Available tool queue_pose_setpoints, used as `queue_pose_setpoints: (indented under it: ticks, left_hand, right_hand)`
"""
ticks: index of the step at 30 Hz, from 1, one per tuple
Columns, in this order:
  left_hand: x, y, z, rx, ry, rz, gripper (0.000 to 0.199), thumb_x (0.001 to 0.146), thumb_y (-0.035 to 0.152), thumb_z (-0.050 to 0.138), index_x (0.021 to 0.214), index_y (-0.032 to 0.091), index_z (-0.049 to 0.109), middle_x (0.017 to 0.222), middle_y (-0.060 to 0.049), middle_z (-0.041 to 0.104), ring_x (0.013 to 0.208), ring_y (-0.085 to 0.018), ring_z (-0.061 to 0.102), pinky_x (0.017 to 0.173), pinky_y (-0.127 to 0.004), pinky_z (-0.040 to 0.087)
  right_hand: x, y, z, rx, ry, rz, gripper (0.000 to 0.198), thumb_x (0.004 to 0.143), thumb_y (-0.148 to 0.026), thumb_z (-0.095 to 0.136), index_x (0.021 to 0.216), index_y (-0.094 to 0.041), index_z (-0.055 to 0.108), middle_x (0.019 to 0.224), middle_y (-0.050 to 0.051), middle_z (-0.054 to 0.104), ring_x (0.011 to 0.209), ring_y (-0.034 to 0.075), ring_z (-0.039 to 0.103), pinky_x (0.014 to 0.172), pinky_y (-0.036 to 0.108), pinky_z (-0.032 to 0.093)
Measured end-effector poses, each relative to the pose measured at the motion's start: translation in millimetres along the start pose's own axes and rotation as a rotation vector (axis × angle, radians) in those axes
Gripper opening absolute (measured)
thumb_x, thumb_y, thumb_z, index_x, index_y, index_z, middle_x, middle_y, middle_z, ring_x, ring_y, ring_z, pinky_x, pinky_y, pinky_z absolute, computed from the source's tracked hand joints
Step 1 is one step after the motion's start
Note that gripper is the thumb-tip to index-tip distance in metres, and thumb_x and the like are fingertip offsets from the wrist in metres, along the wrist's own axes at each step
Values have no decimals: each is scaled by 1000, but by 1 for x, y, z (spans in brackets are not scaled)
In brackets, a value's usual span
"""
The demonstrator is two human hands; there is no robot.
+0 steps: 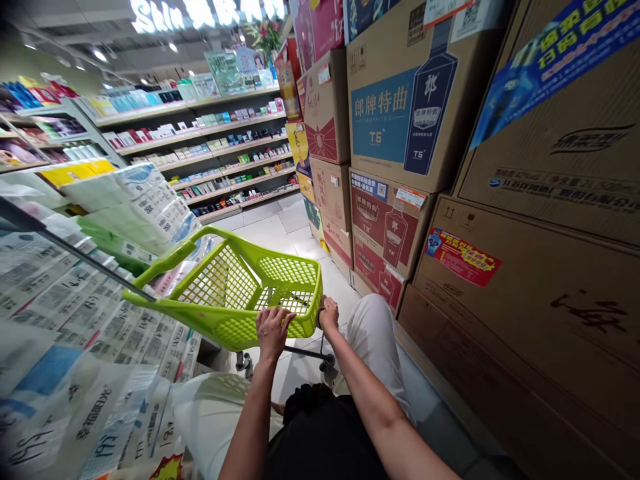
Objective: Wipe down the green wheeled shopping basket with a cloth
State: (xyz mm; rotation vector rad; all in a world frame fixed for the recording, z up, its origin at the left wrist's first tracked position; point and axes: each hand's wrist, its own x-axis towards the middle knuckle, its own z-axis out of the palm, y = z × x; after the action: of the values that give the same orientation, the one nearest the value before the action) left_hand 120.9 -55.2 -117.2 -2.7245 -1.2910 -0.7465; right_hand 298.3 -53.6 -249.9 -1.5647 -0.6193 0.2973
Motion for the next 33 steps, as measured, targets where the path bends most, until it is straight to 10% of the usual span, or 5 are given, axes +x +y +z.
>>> queue_pose_setpoints:
  ticks: [8, 22, 33]
  left_hand:
    - [1, 0, 2, -49, -30, -20, 36, 106, 42, 45, 88, 28, 72, 94, -4, 72, 105, -24, 60, 108, -44, 30]
    - [4, -4, -2, -94, -101, 8, 32, 106, 34, 43, 102, 33, 75, 101, -3, 72, 108, -24, 58, 106, -44, 25]
    - [4, -5, 7, -80, -51, -3, 29, 105, 32, 46, 98, 31, 74, 98, -2, 72, 107, -23, 58, 106, -45, 24]
  right_hand:
    - [24, -26, -3, 96, -44, -102, 55, 80, -20, 48, 130, -18, 72, 141, 10, 67, 143, 21, 49, 129, 43, 28]
    - [30, -31, -3, 146, -108, -36, 58, 73, -17, 50, 126, -18, 75, 131, 8, 73, 135, 21, 58, 122, 40, 42]
    - [-32, -24, -4, 8, -24, -35, 52, 77, -15, 49, 122, -17, 75, 136, 14, 67, 138, 26, 53, 124, 46, 38]
